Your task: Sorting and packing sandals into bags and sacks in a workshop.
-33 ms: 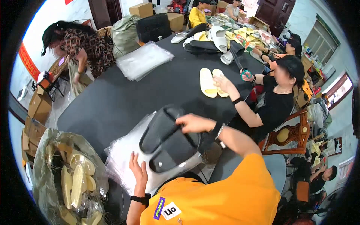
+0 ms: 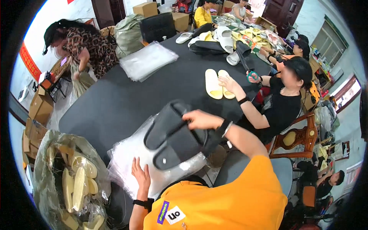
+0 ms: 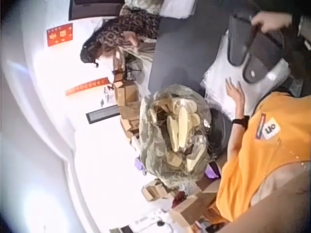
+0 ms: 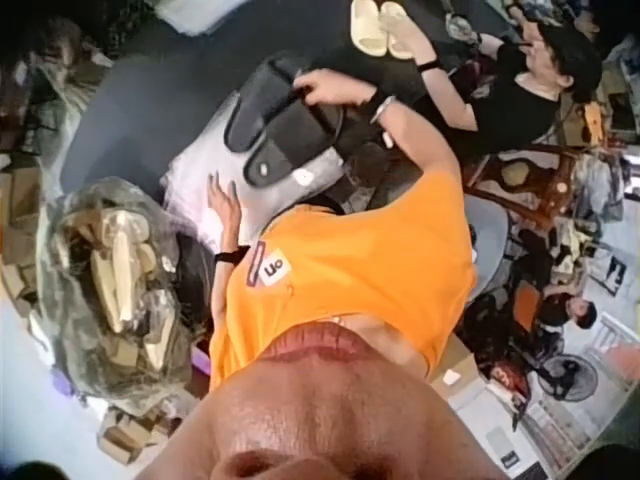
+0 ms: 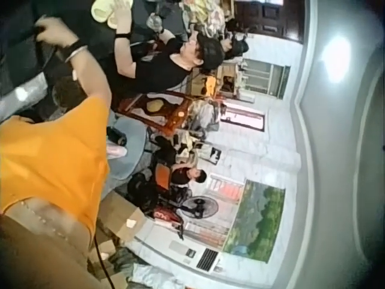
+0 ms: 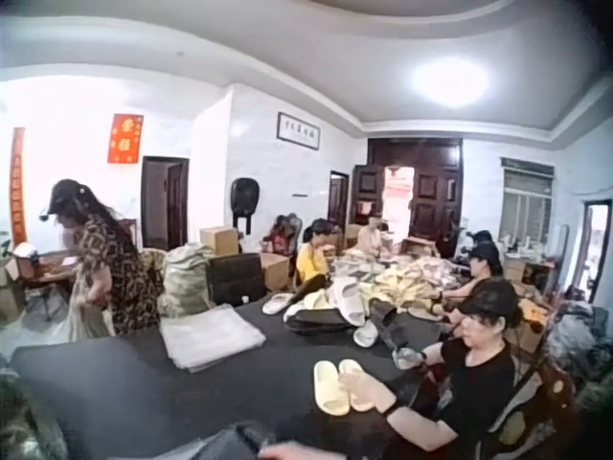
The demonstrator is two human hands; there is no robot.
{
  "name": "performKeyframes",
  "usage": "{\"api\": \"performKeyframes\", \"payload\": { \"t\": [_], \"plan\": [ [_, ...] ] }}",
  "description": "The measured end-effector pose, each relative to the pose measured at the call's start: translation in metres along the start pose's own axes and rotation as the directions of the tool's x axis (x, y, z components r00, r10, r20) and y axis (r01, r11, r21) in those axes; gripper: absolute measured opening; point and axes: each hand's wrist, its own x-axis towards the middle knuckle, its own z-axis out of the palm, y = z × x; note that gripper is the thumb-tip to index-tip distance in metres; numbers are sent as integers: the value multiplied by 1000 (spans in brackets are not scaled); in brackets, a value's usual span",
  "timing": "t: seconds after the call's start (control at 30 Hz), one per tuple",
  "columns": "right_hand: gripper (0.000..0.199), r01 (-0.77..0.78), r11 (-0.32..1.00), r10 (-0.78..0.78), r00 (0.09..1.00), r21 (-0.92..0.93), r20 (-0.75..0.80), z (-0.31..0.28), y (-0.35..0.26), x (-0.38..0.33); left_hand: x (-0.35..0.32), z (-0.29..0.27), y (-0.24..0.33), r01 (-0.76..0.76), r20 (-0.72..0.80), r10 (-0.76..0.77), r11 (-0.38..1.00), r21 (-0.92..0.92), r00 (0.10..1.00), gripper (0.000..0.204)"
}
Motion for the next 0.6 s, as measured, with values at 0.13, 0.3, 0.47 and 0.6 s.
{"api": "performKeyframes", "payload": {
  "t": [0.13,0.3,0.47,0.6],
  "plan": [
    [35,-154,985,117,929,-78,-351,-80,62,15,-28,10,-46,-10,257,-73,952,306,964,53],
    [83,-504,862,383,571,58,-726,-151,97,47,-36,9,-49,78,239,-161,943,325,958,50],
    [61,-214,974,162,883,-71,-441,-44,75,85,-46,19,-57,82,134,-125,954,288,983,47],
    [54,55,914,-98,991,-401,-88,96,50,67,-27,20,-49,24,128,-59,965,261,990,44]
  ]
}}
